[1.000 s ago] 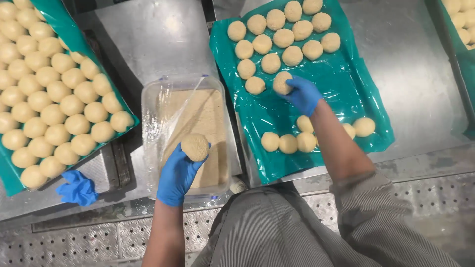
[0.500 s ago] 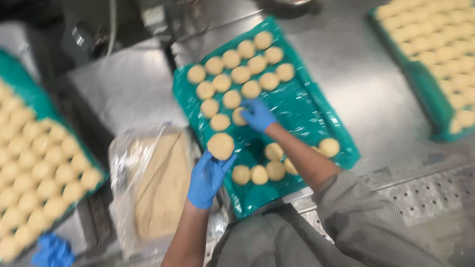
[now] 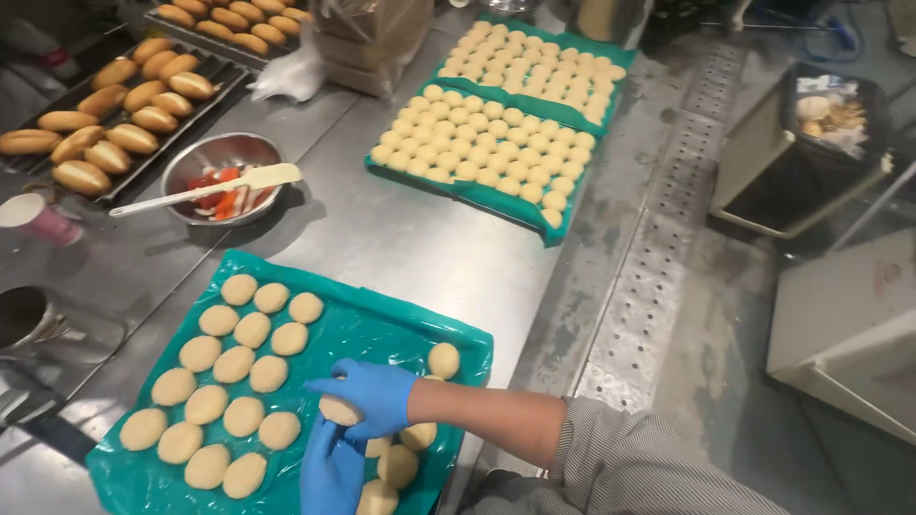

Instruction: Coating dough balls in breadcrumbs and arranging them on trays.

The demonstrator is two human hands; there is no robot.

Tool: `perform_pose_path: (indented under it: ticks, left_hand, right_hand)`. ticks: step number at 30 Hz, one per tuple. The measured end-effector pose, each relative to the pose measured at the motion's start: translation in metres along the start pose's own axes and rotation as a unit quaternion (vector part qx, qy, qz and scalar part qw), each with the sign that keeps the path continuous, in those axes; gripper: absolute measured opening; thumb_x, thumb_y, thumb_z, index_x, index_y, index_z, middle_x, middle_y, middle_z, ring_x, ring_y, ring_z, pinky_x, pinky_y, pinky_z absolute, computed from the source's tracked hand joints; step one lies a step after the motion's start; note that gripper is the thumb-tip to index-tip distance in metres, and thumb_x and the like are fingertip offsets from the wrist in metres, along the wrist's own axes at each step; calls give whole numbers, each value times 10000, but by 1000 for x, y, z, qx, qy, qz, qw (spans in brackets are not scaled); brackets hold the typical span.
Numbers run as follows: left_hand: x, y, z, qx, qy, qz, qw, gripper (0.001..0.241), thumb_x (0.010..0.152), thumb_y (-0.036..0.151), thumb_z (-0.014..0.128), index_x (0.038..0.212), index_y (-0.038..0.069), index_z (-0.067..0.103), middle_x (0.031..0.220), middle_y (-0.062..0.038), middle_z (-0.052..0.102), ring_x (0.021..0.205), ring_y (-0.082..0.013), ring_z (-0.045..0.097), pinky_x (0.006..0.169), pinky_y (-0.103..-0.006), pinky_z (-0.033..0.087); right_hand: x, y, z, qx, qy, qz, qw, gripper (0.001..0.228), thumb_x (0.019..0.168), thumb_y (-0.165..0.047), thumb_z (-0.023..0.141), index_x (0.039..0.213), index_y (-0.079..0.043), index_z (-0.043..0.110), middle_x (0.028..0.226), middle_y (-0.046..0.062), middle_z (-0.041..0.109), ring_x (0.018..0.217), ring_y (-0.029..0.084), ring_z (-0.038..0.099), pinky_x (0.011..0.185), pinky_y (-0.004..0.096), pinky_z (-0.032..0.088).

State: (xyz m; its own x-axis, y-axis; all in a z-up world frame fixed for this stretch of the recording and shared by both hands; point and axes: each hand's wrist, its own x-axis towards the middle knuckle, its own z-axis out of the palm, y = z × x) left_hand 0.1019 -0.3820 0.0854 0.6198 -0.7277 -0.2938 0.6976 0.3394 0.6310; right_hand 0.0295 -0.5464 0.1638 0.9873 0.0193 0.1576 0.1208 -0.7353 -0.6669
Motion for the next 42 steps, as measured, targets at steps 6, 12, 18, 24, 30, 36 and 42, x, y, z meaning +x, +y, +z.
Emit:
perform_pose_path:
  ticks: [6,12,18,24,30,36,42]
  left_hand:
    - [11,-10,10,33,19,-20,999,508,1009,151,422,1501,29,444,1468,-126,529,1321,-258,513,1062,-428,393]
    - [19,-17,23,17,26,-11,999,506,1011,175,437,1485,-1,451,1494,-151,508,1349,-273,508,1124,-442,378]
    - [-7,-26,-11,33,164,16,986,509,1017,264,436,1476,45,467,1443,-174,544,1298,-349,537,1073,-491,437]
    - [-66,-19,-14,84,226,135,961,441,1030,187,468,1445,42,497,1353,-141,628,1187,-254,635,989,-384,514]
    - [-111,-30,-19,92,316,153,932,371,1025,223,534,1364,76,571,1255,-94,664,1125,-195,649,974,-335,519]
    - [-112,-54,-32,155,347,155,912,401,1023,236,569,1392,79,567,1245,-79,648,1129,-184,613,999,-328,500]
    - [-69,-65,-37,391,373,136,831,455,958,282,634,1351,59,581,1290,-129,684,1145,-244,668,970,-361,524]
  right_hand:
    - [-15,0,-27,52,-24,77,995,918,735,-342,799,1569,-282,421,1378,202,529,1168,410,616,944,466,550]
    - [-14,39,-22,83,-7,60,995,763,760,-351,781,1472,-210,548,1363,165,614,1230,367,622,1016,444,541]
    - [13,141,5,247,-5,93,964,881,718,-445,870,1460,-111,533,1460,127,552,1350,258,522,1132,418,423]
    - [66,207,30,302,-99,33,948,882,709,-272,852,1484,-83,475,1440,134,550,1352,261,522,1145,427,442]
    - [107,151,61,154,-154,45,975,813,715,-262,819,1453,-136,501,1409,171,563,1312,310,562,1097,426,485]
    - [146,138,117,16,-155,5,988,756,716,-215,834,1409,-153,538,1389,238,511,1291,425,520,1097,467,460]
    - [155,99,105,-85,-171,11,982,762,711,-311,847,1369,-135,507,1330,188,562,1248,413,545,1028,514,462]
